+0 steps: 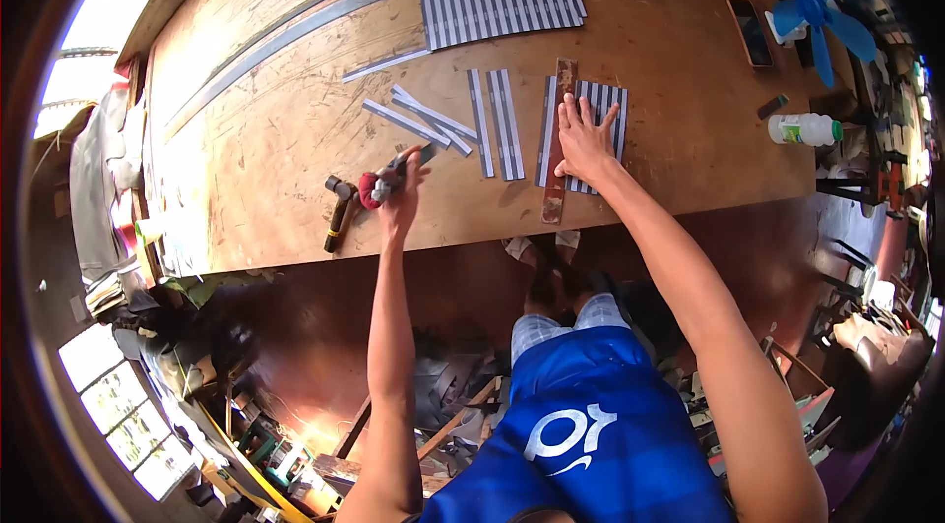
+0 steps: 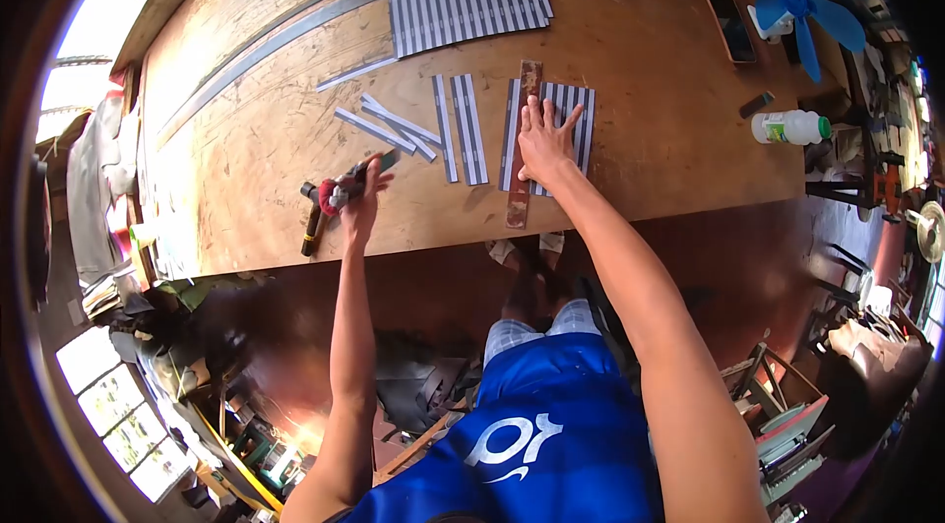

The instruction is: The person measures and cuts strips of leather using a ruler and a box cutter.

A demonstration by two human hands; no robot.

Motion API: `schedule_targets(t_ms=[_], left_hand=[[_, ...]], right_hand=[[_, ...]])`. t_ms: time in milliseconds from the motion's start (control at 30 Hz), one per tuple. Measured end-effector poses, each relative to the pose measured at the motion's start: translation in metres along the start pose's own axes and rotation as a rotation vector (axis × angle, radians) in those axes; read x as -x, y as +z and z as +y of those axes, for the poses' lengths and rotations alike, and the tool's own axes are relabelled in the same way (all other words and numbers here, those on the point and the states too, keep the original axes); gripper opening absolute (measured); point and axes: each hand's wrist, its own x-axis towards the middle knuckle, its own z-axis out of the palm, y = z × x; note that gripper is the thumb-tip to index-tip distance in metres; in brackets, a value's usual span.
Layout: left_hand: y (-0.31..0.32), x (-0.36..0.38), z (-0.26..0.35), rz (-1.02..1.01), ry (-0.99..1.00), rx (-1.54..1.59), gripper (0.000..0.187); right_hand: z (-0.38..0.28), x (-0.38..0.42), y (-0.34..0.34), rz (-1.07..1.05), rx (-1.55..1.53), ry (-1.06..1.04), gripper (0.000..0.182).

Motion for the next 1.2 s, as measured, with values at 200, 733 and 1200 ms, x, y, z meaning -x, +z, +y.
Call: schedule_targets(t_ms=[200, 733, 1200], left_hand=[[0.133, -0.049, 0.018, -0.309, 0.214, 0.004, 0.036], [0.196, -0.085, 0.023, -0.197, 0.281, -0.017, 0.025], [0.202, -0.087, 0.019, -0.116, 0.404, -0.068, 0.015]], right_hand=[[-0.002, 0.002, -0.005, -0.013, -0.026, 0.014, 0.132], [-0.004, 0.004, -0.007, -0.015, -0.067, 0.027, 0.125], [-0.001, 0.003, 0.001, 0.04, -0.078, 0.0, 0.127]])
